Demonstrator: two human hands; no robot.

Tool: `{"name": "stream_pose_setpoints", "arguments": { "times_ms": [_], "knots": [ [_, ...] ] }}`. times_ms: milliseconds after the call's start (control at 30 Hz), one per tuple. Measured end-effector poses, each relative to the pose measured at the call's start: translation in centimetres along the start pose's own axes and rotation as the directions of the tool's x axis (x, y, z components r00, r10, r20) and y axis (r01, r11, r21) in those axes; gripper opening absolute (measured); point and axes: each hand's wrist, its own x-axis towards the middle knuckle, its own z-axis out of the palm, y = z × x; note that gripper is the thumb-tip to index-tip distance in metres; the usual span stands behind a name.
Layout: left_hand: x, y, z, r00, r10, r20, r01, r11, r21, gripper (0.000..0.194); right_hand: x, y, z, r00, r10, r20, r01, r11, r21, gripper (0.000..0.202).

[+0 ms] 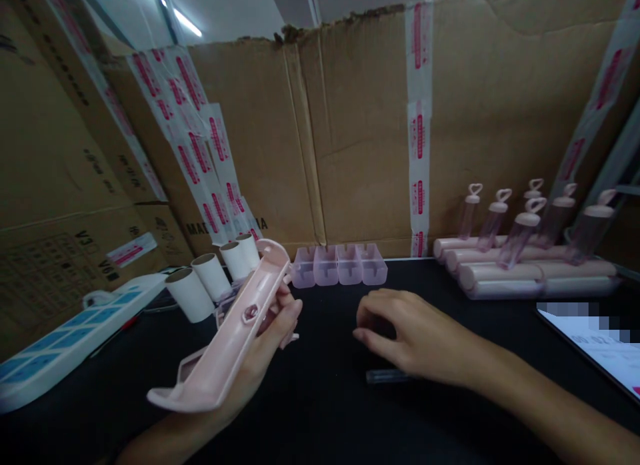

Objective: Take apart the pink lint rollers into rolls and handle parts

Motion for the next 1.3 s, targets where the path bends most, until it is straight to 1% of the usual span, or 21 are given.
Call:
{"name": "stream_pose_setpoints", "arguments": {
  "times_ms": [67,133,167,233,300,400,500,567,600,633,667,700,767,833,900,933,967,1033,1133,1233,1300],
  "knots": [
    [0.1,0.1,0.1,0.999,0.029,0.02,-0.028,0.999,-0.034,0.019,-0.4,0.6,-0.8,0.989,0.021,0.145,-0.017,0.999,-0.029,0.018],
    [0.0,0.3,0.2,0.999,0.03,0.042,-0.025,0.993,-0.119,0.025,-0.8,1.2,-1.3,0.972,0.058,0.228,-0.051,0.998,-0.039,0.023],
    [-0.2,0.4,0.2,0.998,0.016,0.057,-0.006,0.985,-0.172,0.027,-1.0,1.5,-1.4,0.966,0.073,0.247,-0.066,0.997,-0.038,0.024],
    [-0.6,0.4,0.1,0.994,-0.006,0.113,0.037,0.96,-0.277,0.029,-1.3,2.0,-1.2,0.962,0.083,0.261,-0.08,0.997,-0.024,0.023],
    [-1.0,0.2,-0.3,0.987,-0.003,0.159,0.057,0.94,-0.335,0.032,-1.5,2.4,-0.8,0.965,0.081,0.251,-0.084,0.996,0.001,0.019],
    [-1.5,-0.2,-0.9,0.975,-0.016,0.221,0.091,0.939,-0.332,0.028,-1.8,2.5,-0.2,0.964,0.098,0.246,-0.108,0.994,0.029,0.013],
    [-1.7,0.0,-1.4,0.961,-0.036,0.274,0.133,0.929,-0.344,0.033,-1.7,2.2,-0.1,0.964,0.125,0.235,-0.135,0.991,0.027,0.007],
    [-1.6,0.5,-1.5,0.963,-0.025,0.268,0.125,0.923,-0.364,0.038,-1.4,1.7,-0.4,0.985,0.111,0.135,-0.119,0.991,0.054,0.012],
    [-1.5,0.8,-1.5,0.964,-0.019,0.264,0.12,0.92,-0.374,0.038,-1.2,1.4,-0.6,0.995,0.093,0.041,-0.096,0.991,0.092,0.015],
    [-1.4,1.0,-1.6,0.965,-0.013,0.26,0.116,0.917,-0.382,0.037,-1.0,1.2,-0.8,0.994,0.07,-0.086,-0.057,0.988,0.145,0.017],
    [-1.2,1.2,-1.6,0.965,-0.011,0.263,0.116,0.915,-0.386,0.034,-0.9,0.9,-1.0,0.972,0.055,-0.23,-0.007,0.979,0.205,0.018],
    [-1.2,1.3,-1.6,0.962,-0.009,0.272,0.118,0.915,-0.386,0.032,-0.7,0.6,-1.2,0.927,0.056,-0.37,0.047,0.963,0.265,0.018],
    [-1.1,1.1,-1.6,0.957,-0.001,0.291,0.115,0.919,-0.377,0.028,-0.5,0.1,-1.6,0.799,0.096,-0.593,0.164,0.915,0.368,0.017],
    [-1.3,0.7,-1.6,0.953,-0.007,0.302,0.117,0.93,-0.347,0.028,-0.5,-0.4,-1.8,0.677,0.147,-0.722,0.291,0.846,0.446,0.014],
    [-1.4,0.4,-1.5,0.946,-0.006,0.323,0.109,0.947,-0.303,0.03,-0.6,-0.9,-1.9,0.592,0.183,-0.785,0.422,0.759,0.495,0.009],
    [-1.5,0.3,-1.5,0.941,-0.009,0.338,0.107,0.956,-0.272,0.03,-0.7,-1.2,-1.8,0.568,0.194,-0.8,0.469,0.723,0.508,0.006],
    [-1.5,0.3,-1.5,0.934,-0.015,0.358,0.106,0.966,-0.237,0.03,-0.9,-1.5,-1.7,0.559,0.198,-0.805,0.497,0.698,0.516,0.004],
    [-1.5,0.4,-1.5,0.913,-0.042,0.406,0.116,0.98,-0.161,0.029,-1.2,-2.1,-1.4,0.572,0.177,-0.801,0.514,0.683,0.519,0.004],
    [-1.3,0.7,-1.5,0.889,-0.092,0.448,0.139,0.987,-0.075,0.03,-1.7,-2.8,-0.7,0.602,0.101,-0.792,0.523,0.699,0.487,0.005],
    [-1.2,0.7,-1.4,0.89,-0.089,0.446,0.129,0.99,-0.059,0.033,-2.0,-3.1,0.0,0.596,0.039,-0.802,0.53,0.732,0.429,0.01],
    [-1.2,0.6,-1.5,0.894,-0.078,0.442,0.121,0.99,-0.072,0.034,-2.1,-3.0,0.3,0.598,0.031,-0.801,0.511,0.755,0.411,0.013]
  ]
}}
